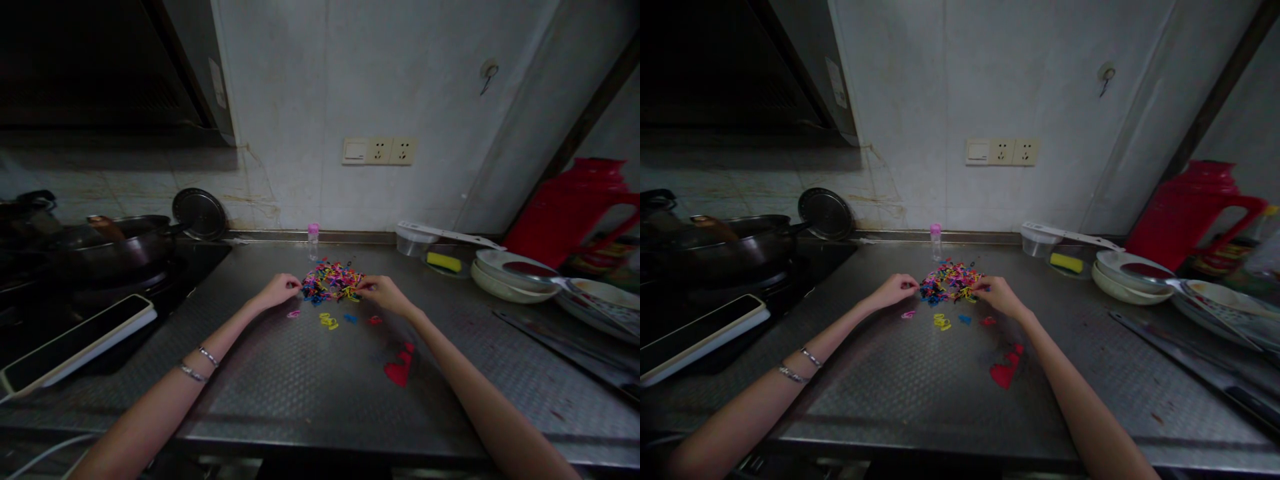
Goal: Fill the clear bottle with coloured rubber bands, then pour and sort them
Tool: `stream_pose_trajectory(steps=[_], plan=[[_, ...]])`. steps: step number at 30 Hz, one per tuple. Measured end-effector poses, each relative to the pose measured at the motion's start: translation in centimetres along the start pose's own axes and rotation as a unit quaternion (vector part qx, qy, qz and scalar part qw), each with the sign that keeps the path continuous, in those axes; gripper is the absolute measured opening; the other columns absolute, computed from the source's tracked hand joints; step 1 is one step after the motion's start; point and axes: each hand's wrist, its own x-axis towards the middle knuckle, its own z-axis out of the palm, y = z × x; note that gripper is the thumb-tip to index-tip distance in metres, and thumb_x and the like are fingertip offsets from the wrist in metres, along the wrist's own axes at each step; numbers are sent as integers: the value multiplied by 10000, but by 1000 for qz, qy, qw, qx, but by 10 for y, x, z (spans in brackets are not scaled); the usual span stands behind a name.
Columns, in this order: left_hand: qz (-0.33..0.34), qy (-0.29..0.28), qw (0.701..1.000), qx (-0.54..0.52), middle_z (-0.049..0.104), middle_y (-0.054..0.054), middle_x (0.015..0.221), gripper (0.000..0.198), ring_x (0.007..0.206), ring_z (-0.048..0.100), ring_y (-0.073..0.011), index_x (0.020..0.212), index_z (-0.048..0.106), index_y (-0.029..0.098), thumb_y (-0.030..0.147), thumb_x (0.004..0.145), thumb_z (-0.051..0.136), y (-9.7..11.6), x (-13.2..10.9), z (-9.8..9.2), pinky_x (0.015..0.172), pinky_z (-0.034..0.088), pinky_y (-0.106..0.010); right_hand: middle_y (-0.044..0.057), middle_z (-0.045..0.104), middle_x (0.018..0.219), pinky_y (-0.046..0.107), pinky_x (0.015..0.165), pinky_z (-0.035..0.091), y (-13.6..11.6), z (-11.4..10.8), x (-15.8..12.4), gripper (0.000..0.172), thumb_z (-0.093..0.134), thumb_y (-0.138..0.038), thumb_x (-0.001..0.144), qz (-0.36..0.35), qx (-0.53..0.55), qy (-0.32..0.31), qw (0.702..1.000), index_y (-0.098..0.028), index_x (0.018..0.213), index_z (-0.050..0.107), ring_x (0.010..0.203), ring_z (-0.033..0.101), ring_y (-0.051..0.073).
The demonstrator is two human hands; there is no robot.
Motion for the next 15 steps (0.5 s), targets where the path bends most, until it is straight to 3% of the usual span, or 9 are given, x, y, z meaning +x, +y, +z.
stream_pose_trajectory(steps=[8, 15], plan=[[20, -11, 1000, 6, 667, -57, 790, 243, 693, 574, -127, 834, 681, 107, 231, 735, 498, 7, 0, 3, 664, 419, -218, 37, 662, 765, 246, 679, 435, -17, 1, -1, 180, 553, -276, 711, -7, 23, -29, 999, -153, 774, 667, 714, 582, 148], [12, -18, 1000, 9, 672, -54, 802, 233, 694, 575, -127, 839, 679, 109, 214, 732, 500, 11, -1, 3, 664, 420, -219, 25, 656, 672, 220, 582, 424, -7, -28, -12, 196, 569, -256, 647, 72, 50, -158, 984, -128, 754, 672, 622, 567, 132]])
